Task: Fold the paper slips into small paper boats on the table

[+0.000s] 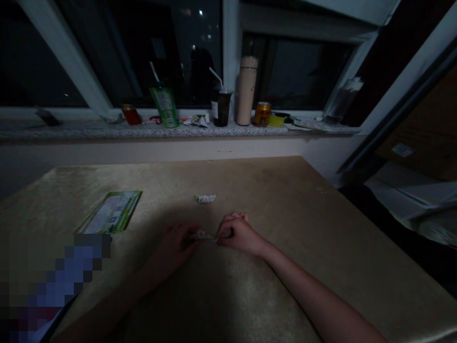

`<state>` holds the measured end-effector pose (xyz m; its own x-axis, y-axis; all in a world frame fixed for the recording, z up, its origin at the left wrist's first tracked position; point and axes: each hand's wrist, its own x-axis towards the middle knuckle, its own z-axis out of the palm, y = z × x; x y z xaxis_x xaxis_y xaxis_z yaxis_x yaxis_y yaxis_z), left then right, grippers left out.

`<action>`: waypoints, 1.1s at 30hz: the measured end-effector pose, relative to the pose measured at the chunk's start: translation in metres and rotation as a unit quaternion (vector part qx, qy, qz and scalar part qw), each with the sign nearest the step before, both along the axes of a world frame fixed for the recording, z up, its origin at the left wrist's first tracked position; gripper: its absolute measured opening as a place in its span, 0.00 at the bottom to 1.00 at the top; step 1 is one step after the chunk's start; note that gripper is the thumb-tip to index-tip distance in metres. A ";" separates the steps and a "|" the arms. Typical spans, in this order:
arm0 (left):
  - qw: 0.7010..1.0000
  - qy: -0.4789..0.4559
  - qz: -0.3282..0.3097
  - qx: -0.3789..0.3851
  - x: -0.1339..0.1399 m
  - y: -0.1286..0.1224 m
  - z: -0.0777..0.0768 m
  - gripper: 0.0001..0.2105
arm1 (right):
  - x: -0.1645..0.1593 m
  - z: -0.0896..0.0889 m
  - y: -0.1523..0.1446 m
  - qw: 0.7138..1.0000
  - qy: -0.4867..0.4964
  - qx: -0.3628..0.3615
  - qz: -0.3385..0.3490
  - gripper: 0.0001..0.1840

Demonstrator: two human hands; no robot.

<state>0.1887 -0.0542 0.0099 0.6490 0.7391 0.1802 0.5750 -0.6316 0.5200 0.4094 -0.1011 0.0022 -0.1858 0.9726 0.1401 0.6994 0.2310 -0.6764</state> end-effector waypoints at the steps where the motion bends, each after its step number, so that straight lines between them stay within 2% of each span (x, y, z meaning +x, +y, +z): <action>1: 1.000 0.004 -0.015 0.007 0.000 -0.001 0.002 0.14 | 0.000 0.000 0.000 1.000 0.002 -0.003 -0.001 0.07; 9: 0.990 0.058 -0.092 0.091 -0.005 -0.002 0.006 0.15 | 0.001 0.003 -0.001 1.000 0.018 -0.017 0.003 0.05; 15: 0.972 0.138 -0.151 0.112 -0.005 -0.006 0.014 0.16 | 0.002 0.000 0.000 1.000 0.025 -0.015 0.009 0.04; 18: 0.964 0.188 -0.147 0.114 -0.002 -0.017 0.021 0.18 | 0.001 0.001 0.000 0.999 0.035 -0.028 0.004 0.05; 21: 0.968 0.201 -0.114 0.094 0.002 -0.035 0.024 0.19 | 0.000 0.003 0.000 0.999 0.042 -0.035 0.000 0.05; 26: 0.974 0.188 -0.068 0.108 0.007 -0.058 0.011 0.19 | -0.001 0.002 0.001 0.998 0.042 -0.036 -0.011 0.05; 29: 0.976 0.180 -0.084 0.085 0.007 -0.062 0.003 0.23 | -0.003 0.002 0.002 0.998 0.038 -0.041 -0.017 0.05; 33: 0.977 0.185 -0.099 0.045 0.009 -0.063 0.002 0.27 | -0.005 0.004 0.002 0.999 0.012 -0.044 -0.029 0.05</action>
